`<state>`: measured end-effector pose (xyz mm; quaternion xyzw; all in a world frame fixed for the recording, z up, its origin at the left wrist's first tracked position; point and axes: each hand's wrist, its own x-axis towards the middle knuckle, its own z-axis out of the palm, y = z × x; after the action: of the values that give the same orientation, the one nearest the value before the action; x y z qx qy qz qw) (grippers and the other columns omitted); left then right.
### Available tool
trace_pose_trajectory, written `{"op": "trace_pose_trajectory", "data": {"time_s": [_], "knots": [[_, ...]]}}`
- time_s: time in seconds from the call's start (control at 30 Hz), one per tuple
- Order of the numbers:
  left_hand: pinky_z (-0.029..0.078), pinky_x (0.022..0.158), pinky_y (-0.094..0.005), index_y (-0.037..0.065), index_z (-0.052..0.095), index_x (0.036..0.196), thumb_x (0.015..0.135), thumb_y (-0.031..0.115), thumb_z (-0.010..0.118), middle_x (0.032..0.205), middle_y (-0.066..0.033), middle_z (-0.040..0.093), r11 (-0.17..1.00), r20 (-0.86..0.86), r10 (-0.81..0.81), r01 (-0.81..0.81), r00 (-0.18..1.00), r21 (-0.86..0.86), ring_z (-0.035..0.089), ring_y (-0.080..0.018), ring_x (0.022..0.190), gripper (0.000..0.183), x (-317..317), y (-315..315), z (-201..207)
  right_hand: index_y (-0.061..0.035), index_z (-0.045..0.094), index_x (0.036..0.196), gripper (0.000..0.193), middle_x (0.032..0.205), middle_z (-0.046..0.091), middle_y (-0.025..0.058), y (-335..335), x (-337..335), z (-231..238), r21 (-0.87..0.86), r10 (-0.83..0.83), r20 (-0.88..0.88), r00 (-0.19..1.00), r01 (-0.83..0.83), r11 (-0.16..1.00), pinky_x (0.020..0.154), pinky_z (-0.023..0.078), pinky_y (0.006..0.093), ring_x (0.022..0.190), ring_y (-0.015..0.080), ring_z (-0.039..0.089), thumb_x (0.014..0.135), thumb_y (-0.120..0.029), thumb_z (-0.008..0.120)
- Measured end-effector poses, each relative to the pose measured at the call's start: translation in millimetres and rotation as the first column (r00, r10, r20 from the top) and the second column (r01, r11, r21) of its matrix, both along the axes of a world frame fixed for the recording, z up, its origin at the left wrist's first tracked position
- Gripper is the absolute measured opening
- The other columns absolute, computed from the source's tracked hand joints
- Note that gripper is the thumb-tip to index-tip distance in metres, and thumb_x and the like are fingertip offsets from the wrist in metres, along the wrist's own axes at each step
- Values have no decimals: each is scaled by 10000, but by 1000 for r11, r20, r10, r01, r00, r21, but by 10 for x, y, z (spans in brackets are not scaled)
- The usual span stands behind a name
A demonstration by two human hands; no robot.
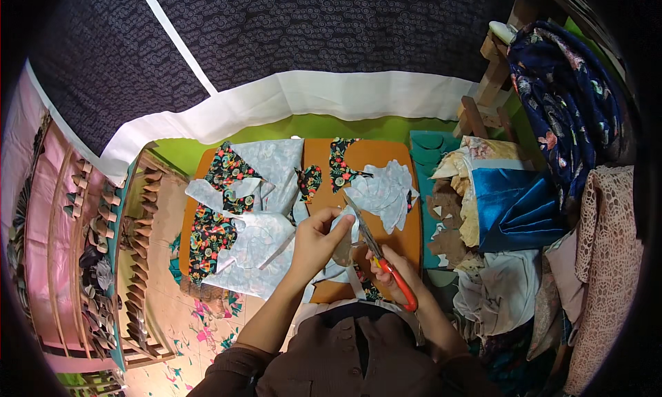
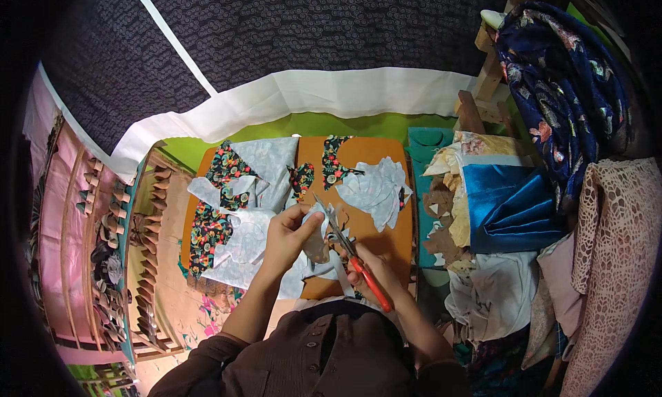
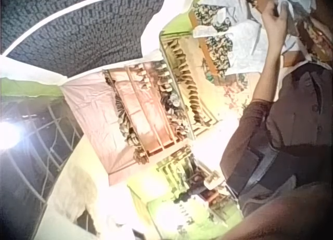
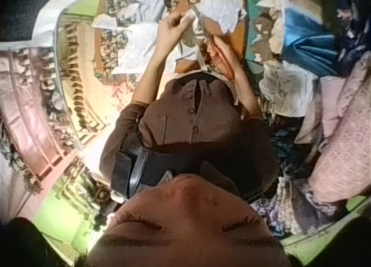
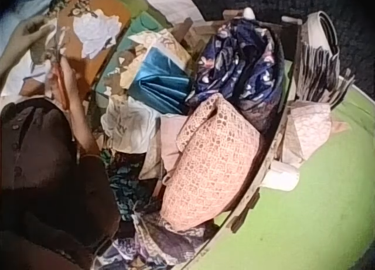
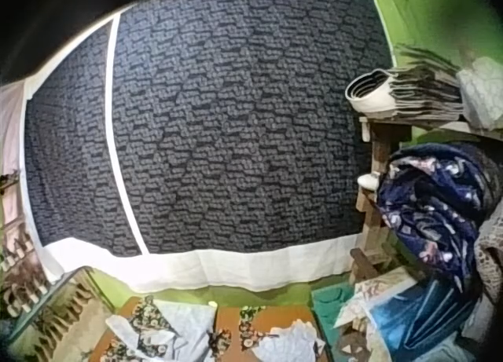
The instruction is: Cutting pattern pieces from floral and light-colored fabric using scissors.
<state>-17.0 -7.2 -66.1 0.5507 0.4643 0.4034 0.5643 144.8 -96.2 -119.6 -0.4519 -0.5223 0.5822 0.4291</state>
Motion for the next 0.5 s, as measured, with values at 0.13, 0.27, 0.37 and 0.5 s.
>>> {"op": "trace_pose_trajectory", "data": {"time_s": [0.13, 0.27, 0.37, 0.5], "knots": [[301, 443, -184, -1, 588, 781, 798, 184, 606, 570, 42, 501, 1000, -12, 15, -15, 1000, 17, 397, -8, 507, 187, -55, 19, -47, -34, 461, 1036, 514, 550, 440, -4, 0, -5, 50, 70, -4, 82, 997, -1, 998, 514, 391, 235, 534, 79, 466, 786, -475, 540], [317, 449, -186, -5, 589, 793, 801, 180, 601, 577, 33, 511, 999, -1, -30, 30, 1000, -15, 417, -14, 517, 186, -66, 24, -56, -24, 447, 1048, 599, 601, 430, -11, -25, -22, 47, 38, 9, 43, 999, -11, 999, 537, 384, 226, 555, 78, 433, 767, -550, 506], [351, 503, -180, -6, 587, 815, 806, 145, 592, 639, 24, 542, 996, -28, -84, 83, 996, -36, 456, -23, 574, 151, -74, 12, -74, -9, 432, 1058, 681, 650, 427, -13, -22, -49, 58, 24, 13, -31, 999, -12, 1000, 556, 375, 218, 596, 70, 423, 735, -605, 495], [384, 582, -177, -11, 587, 851, 808, 107, 585, 720, 10, 575, 988, -64, -144, 140, 987, -59, 496, -36, 657, 125, -87, 1, -51, 9, 414, 1063, 757, 698, 435, -8, -6, -69, 72, 5, 16, -57, 998, -16, 1000, 570, 363, 210, 643, 60, 421, 699, -651, 492]]}}
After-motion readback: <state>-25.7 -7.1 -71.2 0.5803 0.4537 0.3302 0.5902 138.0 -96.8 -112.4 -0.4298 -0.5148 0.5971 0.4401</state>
